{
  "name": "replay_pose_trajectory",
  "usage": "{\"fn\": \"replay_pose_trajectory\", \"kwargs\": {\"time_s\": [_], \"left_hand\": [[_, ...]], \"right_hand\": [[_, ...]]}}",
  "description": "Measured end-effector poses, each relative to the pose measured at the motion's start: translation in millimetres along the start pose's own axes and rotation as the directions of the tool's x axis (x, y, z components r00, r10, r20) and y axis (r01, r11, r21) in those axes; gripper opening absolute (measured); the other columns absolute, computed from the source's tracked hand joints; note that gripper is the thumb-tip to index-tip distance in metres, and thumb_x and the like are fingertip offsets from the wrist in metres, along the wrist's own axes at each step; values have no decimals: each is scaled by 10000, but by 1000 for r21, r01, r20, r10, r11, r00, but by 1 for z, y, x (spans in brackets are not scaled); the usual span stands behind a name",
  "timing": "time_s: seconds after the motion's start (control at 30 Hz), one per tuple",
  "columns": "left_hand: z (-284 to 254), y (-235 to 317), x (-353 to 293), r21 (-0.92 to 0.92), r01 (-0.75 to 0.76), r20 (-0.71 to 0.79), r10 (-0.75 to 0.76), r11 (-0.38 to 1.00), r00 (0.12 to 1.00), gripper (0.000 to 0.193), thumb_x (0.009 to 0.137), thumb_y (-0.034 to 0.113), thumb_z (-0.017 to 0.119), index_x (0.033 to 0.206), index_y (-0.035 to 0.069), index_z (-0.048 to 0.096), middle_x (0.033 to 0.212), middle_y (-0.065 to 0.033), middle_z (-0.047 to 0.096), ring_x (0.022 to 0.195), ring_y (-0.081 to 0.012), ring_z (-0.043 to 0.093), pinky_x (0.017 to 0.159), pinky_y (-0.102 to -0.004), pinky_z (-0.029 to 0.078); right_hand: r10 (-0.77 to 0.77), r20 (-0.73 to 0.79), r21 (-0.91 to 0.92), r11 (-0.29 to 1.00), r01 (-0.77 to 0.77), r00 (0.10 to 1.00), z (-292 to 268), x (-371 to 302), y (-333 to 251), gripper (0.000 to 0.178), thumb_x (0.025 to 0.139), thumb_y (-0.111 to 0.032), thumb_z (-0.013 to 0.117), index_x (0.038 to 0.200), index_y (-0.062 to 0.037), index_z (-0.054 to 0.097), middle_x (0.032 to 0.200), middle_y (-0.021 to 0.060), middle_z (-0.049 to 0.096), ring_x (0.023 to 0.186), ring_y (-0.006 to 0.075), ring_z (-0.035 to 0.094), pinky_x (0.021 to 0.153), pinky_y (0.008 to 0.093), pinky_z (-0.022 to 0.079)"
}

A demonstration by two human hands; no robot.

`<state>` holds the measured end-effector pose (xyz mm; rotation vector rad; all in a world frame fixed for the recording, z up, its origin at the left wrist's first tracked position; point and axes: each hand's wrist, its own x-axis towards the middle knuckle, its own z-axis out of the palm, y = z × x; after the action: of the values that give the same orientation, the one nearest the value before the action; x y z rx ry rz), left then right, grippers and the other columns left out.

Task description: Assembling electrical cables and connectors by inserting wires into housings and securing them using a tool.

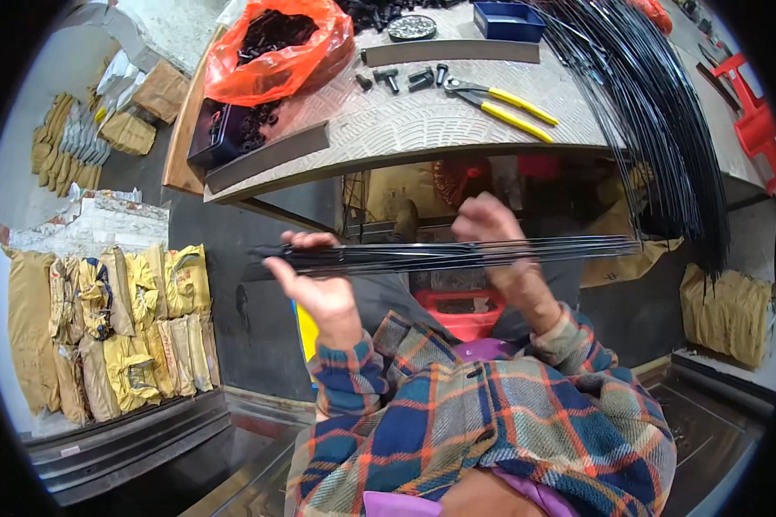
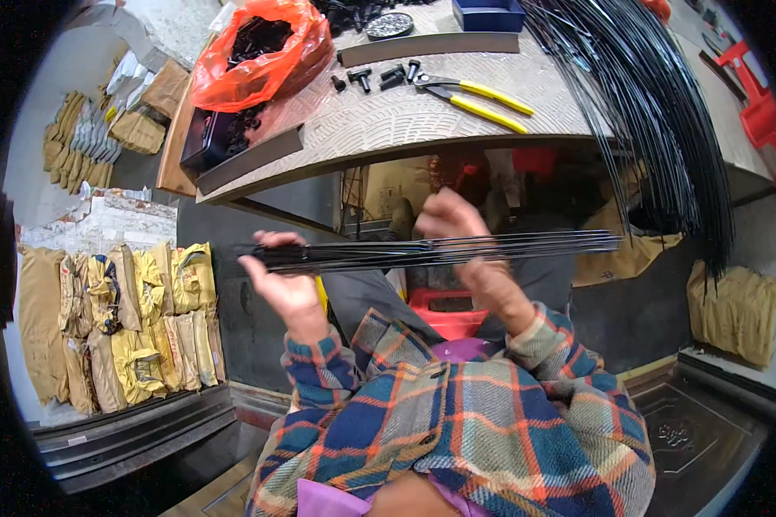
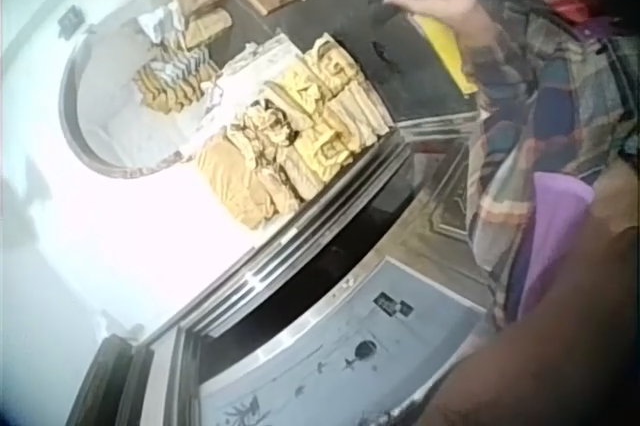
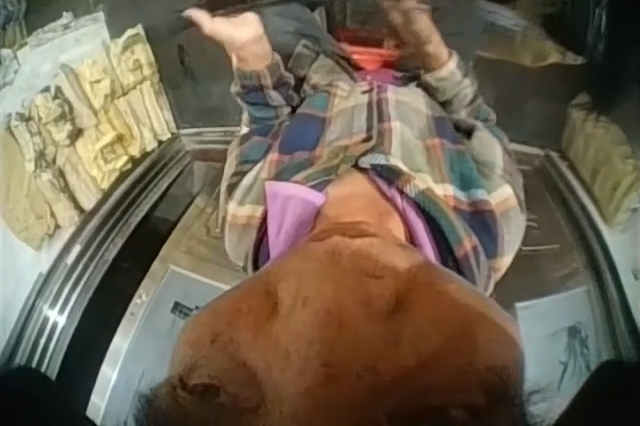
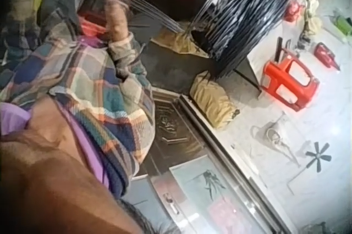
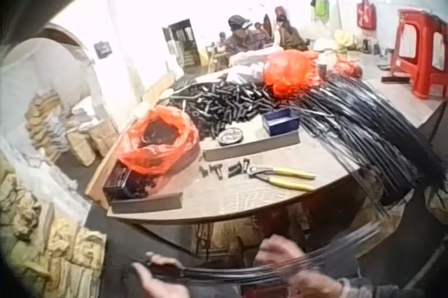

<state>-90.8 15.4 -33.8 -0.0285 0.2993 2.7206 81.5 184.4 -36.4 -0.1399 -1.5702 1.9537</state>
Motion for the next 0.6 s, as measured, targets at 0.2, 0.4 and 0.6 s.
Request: {"fn": "replay_pose_trajectory", "kwargs": {"time_s": [0.2,0.4,0.6], "left_hand": [[-44,-70,-55,818,477,-192,-630,321,753,787,770,543,533,1289,-8,318,1143,-158,523,1033,-265,520,866,-360,425],[52,-58,-58,822,-334,505,-320,461,802,496,687,81,734,1123,-26,524,1077,-92,518,1002,-158,510,876,-269,391],[56,-64,-72,831,-454,512,-120,322,851,207,797,40,625,980,-38,566,870,-49,565,767,-90,532,699,-200,430]], "right_hand": [[-310,21,341,896,285,950,-29,26,-12,300,903,-292,476,745,-50,554,646,60,535,574,152,472,572,304,424],[183,244,-292,950,-108,952,-4,-12,52,98,766,-33,635,851,13,621,703,12,626,663,36,516,572,229,450],[213,201,-104,975,-195,956,16,-22,47,383,746,-161,700,1056,11,555,951,39,596,883,63,536,787,228,437]]}}
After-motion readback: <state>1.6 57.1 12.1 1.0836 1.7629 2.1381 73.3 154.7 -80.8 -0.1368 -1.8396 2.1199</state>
